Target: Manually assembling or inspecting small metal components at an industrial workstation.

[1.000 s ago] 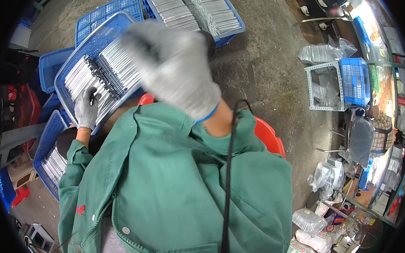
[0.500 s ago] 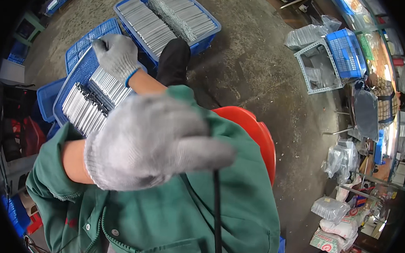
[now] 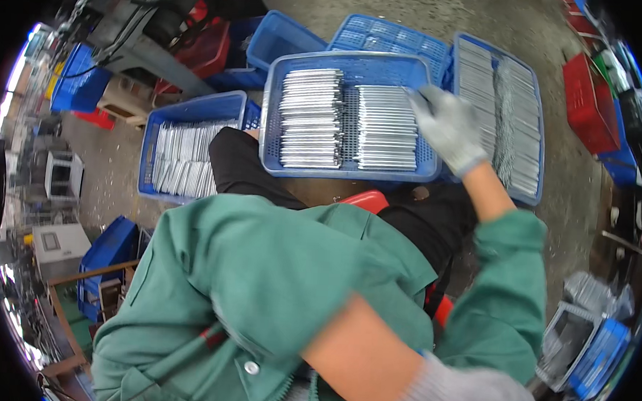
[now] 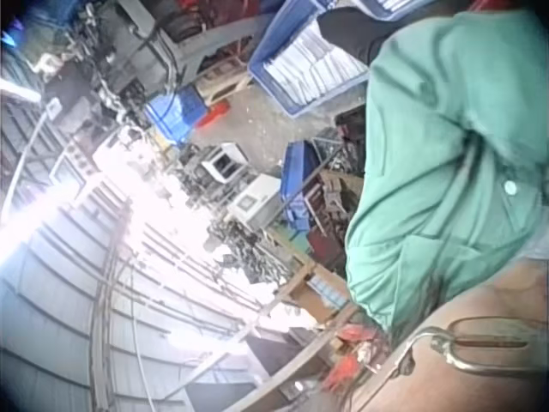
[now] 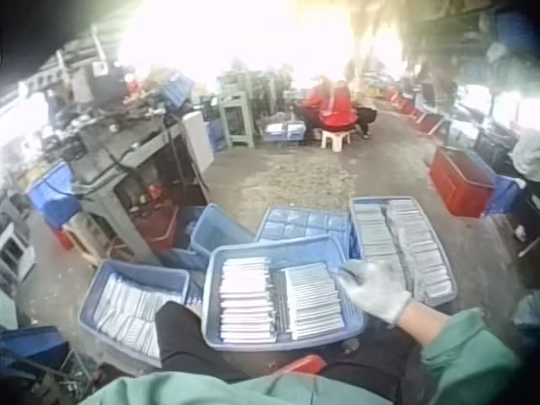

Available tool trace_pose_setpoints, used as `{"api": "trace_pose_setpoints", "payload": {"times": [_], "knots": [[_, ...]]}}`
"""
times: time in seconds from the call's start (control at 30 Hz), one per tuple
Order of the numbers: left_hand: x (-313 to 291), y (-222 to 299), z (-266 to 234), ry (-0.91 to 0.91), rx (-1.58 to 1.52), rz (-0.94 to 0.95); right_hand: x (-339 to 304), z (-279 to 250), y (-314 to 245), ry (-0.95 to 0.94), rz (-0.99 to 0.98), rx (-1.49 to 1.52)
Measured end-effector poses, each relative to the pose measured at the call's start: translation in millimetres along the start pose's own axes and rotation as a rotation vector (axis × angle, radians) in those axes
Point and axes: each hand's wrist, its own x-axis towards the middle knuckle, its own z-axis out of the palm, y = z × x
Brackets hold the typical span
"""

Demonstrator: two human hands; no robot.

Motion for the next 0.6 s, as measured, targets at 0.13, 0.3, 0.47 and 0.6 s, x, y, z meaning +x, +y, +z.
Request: {"api": "trace_pose_setpoints", "payload": {"times": [0.13, 0.3, 0.47, 0.6], "knots": [[-143.1, -1.7, -84.6, 0.183, 0.149, -0.280, -43.4, -46.1, -7.3, -0.151, -0.120, 0.059], [-302.8, -24.2, -122.0, 0.299, 0.425, -1.430, -142.6, -49.7, -26.3, -0.237, 0.262, 0.253], [-366.6, -119.6, -87.0, 0.154, 0.544, -1.294, -158.0, -40.7, -51.2, -0.317, 0.222, 0.248], [-352.0, -208.6, -62.5, -0.010, 0.534, -1.356, -125.8, -27.8, -48.7, -0.256, 0.033, 0.256]]}}
